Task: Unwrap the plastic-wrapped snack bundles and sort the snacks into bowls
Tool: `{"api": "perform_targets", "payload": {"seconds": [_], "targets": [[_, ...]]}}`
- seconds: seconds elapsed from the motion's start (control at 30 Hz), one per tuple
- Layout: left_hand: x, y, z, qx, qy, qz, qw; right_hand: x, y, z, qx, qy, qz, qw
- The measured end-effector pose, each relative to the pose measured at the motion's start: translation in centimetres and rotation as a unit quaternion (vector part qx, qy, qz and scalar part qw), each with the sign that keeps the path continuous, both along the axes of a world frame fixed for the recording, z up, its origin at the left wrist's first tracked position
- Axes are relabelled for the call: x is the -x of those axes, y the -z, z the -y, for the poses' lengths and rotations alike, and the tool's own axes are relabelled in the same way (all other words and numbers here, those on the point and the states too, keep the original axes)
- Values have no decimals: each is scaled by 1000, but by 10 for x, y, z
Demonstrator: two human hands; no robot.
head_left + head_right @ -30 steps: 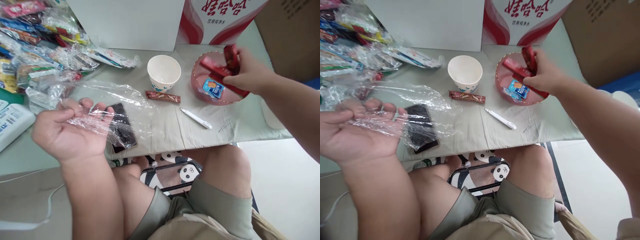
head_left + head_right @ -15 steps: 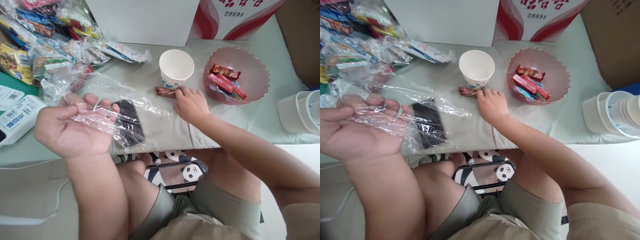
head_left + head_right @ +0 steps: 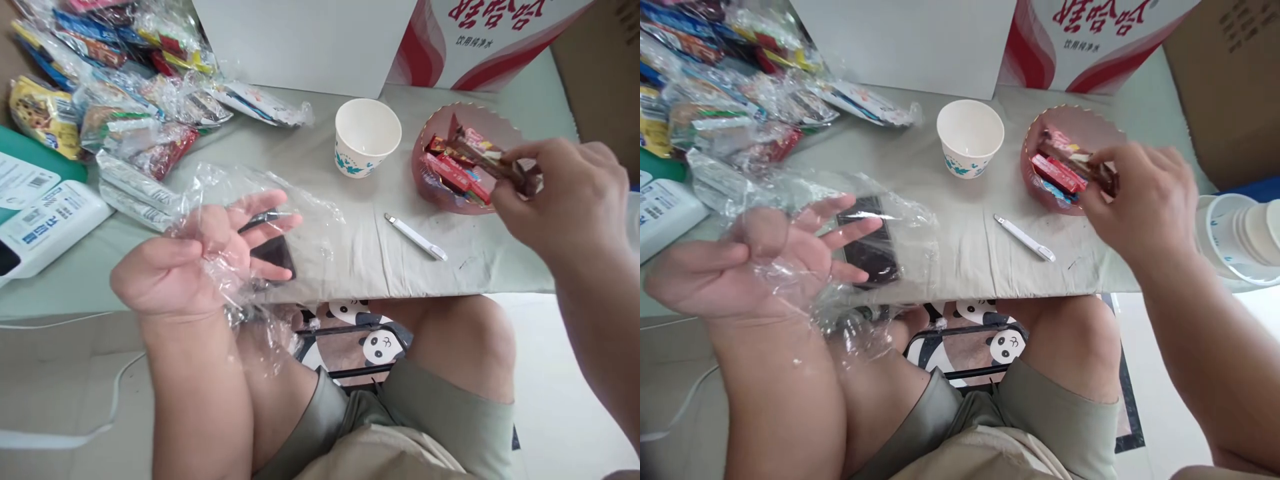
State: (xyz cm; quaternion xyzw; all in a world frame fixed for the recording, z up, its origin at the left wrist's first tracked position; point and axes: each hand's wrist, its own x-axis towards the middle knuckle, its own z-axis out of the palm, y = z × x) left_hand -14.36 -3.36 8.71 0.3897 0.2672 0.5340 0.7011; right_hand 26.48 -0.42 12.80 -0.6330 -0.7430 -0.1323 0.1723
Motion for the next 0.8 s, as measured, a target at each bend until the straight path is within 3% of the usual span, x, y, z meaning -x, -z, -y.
{"api": "perform_targets", "payload": {"seconds": [0.07,0.13,0.2,0.27,0.33,0.4,0.43,0.53,0.63,0.73,0.8], "targets": [[-4,-1,-1,-25,58,11,998,-8,1,3,14,-11,-46,999],[-11,-2,-2,-51,120,22,991,4,10,10,70,-120,-173,975],[-21,-3,-3,-62,182,34,981,34,23,18,184,-243,-340,890],[-32,-5,-4,-45,234,44,970,69,37,23,277,-301,-446,796],[-41,-6,-4,4,247,34,968,97,49,24,352,-329,-510,713],[-45,-5,-4,70,200,-18,977,110,58,23,395,-296,-566,660],[-45,-4,-4,101,162,-61,980,111,61,22,394,-257,-597,650],[-35,0,-8,144,74,-197,967,98,71,19,326,-134,-670,654],[-23,6,-17,134,-23,-264,955,82,77,16,308,-87,-694,645],[-22,16,-27,126,-229,-174,949,72,80,12,311,-69,-705,634],[-29,22,-32,136,-315,-74,936,69,84,10,292,-63,-700,649]]}}
